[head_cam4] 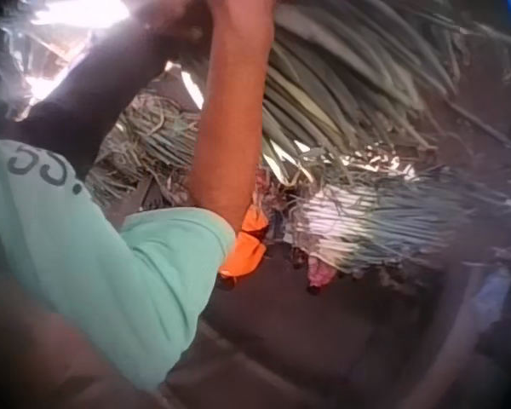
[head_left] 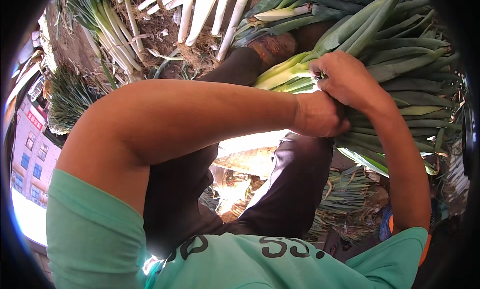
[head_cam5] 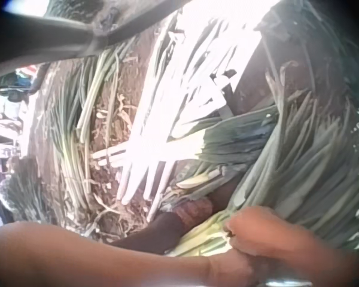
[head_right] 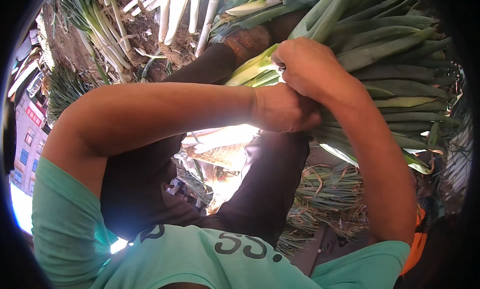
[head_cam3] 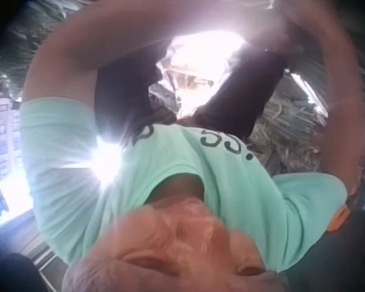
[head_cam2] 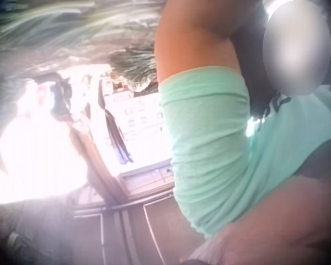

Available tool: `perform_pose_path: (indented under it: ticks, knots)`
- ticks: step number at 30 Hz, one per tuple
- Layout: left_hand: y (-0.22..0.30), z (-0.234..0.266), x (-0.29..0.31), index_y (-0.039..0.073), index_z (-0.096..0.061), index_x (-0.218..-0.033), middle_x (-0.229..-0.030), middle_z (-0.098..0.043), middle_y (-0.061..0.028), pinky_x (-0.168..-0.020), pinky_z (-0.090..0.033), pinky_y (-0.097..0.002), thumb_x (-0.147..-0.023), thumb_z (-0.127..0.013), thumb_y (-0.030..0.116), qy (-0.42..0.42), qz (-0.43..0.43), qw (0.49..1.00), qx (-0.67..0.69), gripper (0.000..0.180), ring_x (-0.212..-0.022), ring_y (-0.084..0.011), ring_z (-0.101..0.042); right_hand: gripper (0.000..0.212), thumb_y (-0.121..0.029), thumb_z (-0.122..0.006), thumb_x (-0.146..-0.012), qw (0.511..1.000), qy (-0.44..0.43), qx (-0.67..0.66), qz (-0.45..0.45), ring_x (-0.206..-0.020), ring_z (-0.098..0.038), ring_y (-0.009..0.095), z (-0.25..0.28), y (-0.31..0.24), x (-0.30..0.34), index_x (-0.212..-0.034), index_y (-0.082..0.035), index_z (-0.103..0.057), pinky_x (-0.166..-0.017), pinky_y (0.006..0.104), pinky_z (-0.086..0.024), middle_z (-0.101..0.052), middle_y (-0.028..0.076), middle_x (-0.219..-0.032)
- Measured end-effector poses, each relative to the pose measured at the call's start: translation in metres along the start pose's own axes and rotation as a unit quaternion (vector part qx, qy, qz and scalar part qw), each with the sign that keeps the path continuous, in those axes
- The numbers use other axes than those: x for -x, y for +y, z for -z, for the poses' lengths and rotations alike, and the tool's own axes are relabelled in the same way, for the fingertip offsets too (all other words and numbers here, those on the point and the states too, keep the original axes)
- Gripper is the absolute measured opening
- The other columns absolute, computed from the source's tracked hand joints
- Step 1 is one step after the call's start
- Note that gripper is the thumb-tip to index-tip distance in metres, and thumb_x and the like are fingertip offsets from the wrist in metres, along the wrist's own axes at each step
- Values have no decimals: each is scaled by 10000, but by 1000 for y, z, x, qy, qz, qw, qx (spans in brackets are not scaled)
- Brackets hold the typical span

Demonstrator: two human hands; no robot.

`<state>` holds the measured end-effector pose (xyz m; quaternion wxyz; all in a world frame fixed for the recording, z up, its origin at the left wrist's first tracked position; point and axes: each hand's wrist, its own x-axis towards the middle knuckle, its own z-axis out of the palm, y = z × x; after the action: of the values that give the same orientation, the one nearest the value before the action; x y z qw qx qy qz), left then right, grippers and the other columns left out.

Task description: The person bundles a large group of leeks by hand, wrapping a strap around the stalks and securing it by twisting and tying the ends.

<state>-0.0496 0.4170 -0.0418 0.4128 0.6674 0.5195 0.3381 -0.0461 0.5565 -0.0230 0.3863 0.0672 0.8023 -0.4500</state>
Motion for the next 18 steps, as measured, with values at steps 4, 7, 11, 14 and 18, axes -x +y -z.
perform_pose_path:
  ticks: [4, 7, 11, 14, 18]
  knots:
    - [-11, 13, 10, 65, -585, -842, -842, -601, -106, -620, -499, -412, -779, -542, 133, 24, -79, 994, 70, 102, -733, -303, -607, 47, -32, -577, -737, 988, 147, 49, -2, -704, -572, 380, -15, -8, 28, -772, -11, -553, -602, 430, -451, -582, 178, -748]
    - [-18, 29, 16, 95, -534, -812, -787, -568, -52, -662, -492, -367, -773, -543, 144, -13, -107, 993, 40, 63, -796, -242, -576, 53, -33, -570, -770, 955, 291, 5, -61, -675, -570, 364, -37, -12, 57, -784, -27, -519, -580, 430, -449, -570, 148, -741]
    - [-23, 48, 21, 114, -513, -854, -775, -533, -23, -693, -467, -324, -771, -546, 162, -41, -143, 988, 30, 102, -845, -199, -544, 80, -87, -573, -836, 889, 415, -78, -176, -661, -568, 333, -73, -18, 64, -795, -32, -531, -569, 394, -446, -580, 115, -742]
    - [-22, 59, 20, 79, -552, -860, -736, -569, -30, -645, -469, -307, -763, -580, 121, 27, -67, 997, 29, 109, -790, -196, -566, 66, -74, -605, -815, 844, 457, -134, -248, -622, -584, 269, -88, -27, 63, -818, -30, -557, -559, 355, -451, -598, 97, -745]
    - [-6, 65, -3, 28, -609, -819, -646, -579, -11, -524, -437, -246, -885, -556, 126, 67, 410, 752, 513, 130, -525, -86, -493, 88, -31, -639, -759, 816, 458, -188, -298, -569, -569, 205, -93, -34, 65, -794, -18, -560, -540, 336, -445, -594, 80, -722]
